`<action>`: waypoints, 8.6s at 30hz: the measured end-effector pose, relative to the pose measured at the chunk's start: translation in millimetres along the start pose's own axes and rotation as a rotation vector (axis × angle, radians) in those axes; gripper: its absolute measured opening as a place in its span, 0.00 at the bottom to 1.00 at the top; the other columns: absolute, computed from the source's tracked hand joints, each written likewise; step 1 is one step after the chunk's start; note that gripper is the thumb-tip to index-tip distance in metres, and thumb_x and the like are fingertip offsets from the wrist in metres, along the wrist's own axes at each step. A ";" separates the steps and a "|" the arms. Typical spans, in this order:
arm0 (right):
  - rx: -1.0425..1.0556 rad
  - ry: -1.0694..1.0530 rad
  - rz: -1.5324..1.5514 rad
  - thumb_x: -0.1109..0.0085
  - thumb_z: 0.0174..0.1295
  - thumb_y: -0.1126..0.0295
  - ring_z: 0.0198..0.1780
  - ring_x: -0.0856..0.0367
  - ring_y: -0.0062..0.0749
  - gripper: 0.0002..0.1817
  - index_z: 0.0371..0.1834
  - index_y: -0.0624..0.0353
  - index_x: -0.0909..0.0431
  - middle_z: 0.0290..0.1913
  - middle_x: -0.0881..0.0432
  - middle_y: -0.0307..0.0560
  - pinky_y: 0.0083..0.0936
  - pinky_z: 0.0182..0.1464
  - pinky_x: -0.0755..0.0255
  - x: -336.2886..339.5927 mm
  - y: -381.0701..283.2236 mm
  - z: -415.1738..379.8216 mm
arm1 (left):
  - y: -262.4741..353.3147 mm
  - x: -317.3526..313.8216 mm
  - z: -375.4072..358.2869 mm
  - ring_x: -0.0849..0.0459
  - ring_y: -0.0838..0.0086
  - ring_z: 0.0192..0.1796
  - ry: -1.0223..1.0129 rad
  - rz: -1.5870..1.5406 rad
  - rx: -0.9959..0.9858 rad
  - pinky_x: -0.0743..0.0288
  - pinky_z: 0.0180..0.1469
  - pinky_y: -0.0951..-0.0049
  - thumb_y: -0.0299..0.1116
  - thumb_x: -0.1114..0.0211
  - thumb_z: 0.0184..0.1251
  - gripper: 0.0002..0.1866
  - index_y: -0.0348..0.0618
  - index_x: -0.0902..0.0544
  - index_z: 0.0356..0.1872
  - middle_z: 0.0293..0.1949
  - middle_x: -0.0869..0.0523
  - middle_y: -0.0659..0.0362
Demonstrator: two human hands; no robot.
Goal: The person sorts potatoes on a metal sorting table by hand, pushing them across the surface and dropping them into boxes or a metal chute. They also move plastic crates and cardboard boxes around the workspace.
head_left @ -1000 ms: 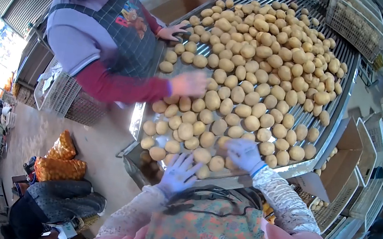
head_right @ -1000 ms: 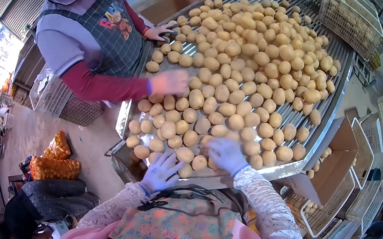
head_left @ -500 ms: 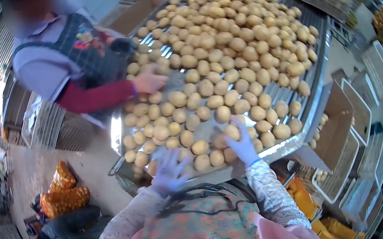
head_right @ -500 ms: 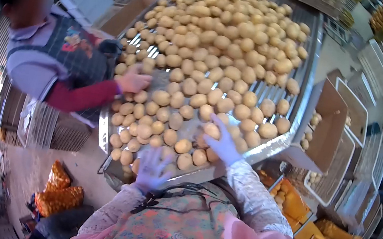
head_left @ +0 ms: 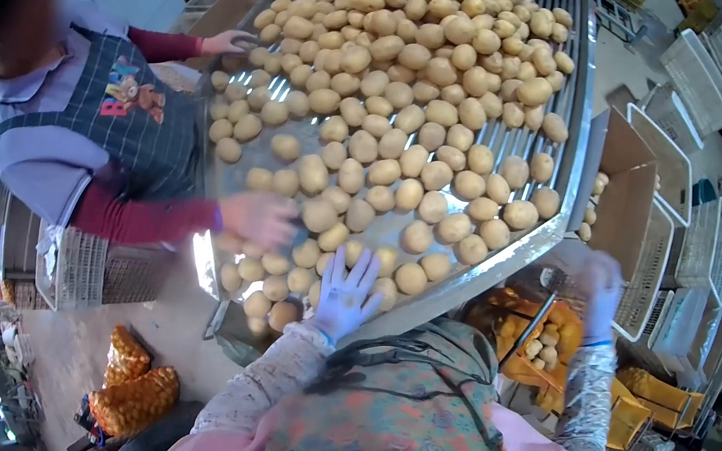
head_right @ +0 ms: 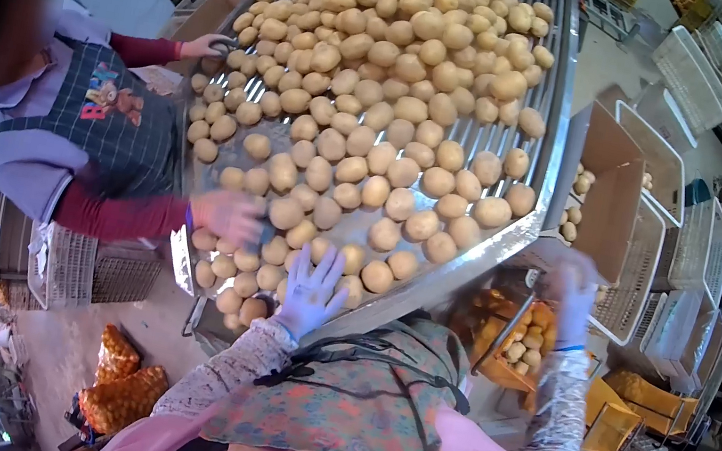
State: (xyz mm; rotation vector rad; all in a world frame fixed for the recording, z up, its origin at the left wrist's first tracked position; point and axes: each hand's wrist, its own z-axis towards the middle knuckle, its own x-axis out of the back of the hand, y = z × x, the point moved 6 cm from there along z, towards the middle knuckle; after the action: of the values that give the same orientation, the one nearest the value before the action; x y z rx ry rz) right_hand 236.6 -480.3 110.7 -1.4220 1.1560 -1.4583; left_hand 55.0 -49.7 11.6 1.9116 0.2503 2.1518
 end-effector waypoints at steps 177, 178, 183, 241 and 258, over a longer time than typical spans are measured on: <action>0.439 -0.209 0.009 0.34 0.55 0.70 0.63 0.25 0.35 0.29 0.64 0.61 0.25 0.60 0.23 0.44 0.32 0.68 0.33 -135.0 1.5 137.6 | -109.0 35.1 -88.0 0.40 0.37 0.77 0.119 0.198 0.702 0.53 0.78 0.37 0.55 0.38 0.69 0.41 0.39 0.32 0.76 0.76 0.35 0.38; 0.339 -0.066 0.149 0.32 0.56 0.67 0.65 0.25 0.42 0.30 0.65 0.60 0.25 0.61 0.23 0.48 0.37 0.71 0.33 -84.6 12.9 151.8 | -122.3 27.3 -78.2 0.42 0.35 0.77 0.177 0.190 0.756 0.54 0.79 0.37 0.56 0.38 0.70 0.41 0.38 0.33 0.76 0.76 0.36 0.38; 0.520 0.016 -0.850 0.28 0.57 0.62 0.63 0.23 0.55 0.35 0.70 0.57 0.26 0.65 0.23 0.59 0.45 0.67 0.29 -50.4 2.6 133.8 | -75.2 8.8 17.4 0.46 0.32 0.79 0.174 0.135 0.658 0.56 0.80 0.37 0.56 0.41 0.72 0.37 0.49 0.31 0.77 0.78 0.37 0.39; 0.471 -0.043 -0.549 0.31 0.63 0.67 0.64 0.20 0.48 0.29 0.68 0.61 0.23 0.62 0.18 0.58 0.36 0.67 0.28 -80.5 -22.2 104.4 | -82.8 20.9 -51.9 0.35 0.40 0.76 0.145 0.065 0.366 0.48 0.77 0.36 0.48 0.35 0.68 0.37 0.43 0.30 0.75 0.74 0.31 0.41; 0.943 -0.809 -0.871 0.33 0.53 0.36 0.71 0.37 0.77 0.47 0.78 0.40 0.33 0.76 0.35 0.61 0.65 0.69 0.39 -324.1 -1.9 -85.1 | -100.5 64.0 -91.6 0.36 0.38 0.74 0.171 0.184 0.560 0.48 0.76 0.39 0.51 0.38 0.70 0.38 0.39 0.32 0.75 0.73 0.32 0.37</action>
State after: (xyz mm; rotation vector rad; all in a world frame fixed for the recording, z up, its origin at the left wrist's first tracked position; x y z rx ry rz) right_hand 175.1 -162.8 22.7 -1.5480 -0.6852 -1.3754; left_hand -35.4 68.8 31.6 2.0868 0.8156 2.5735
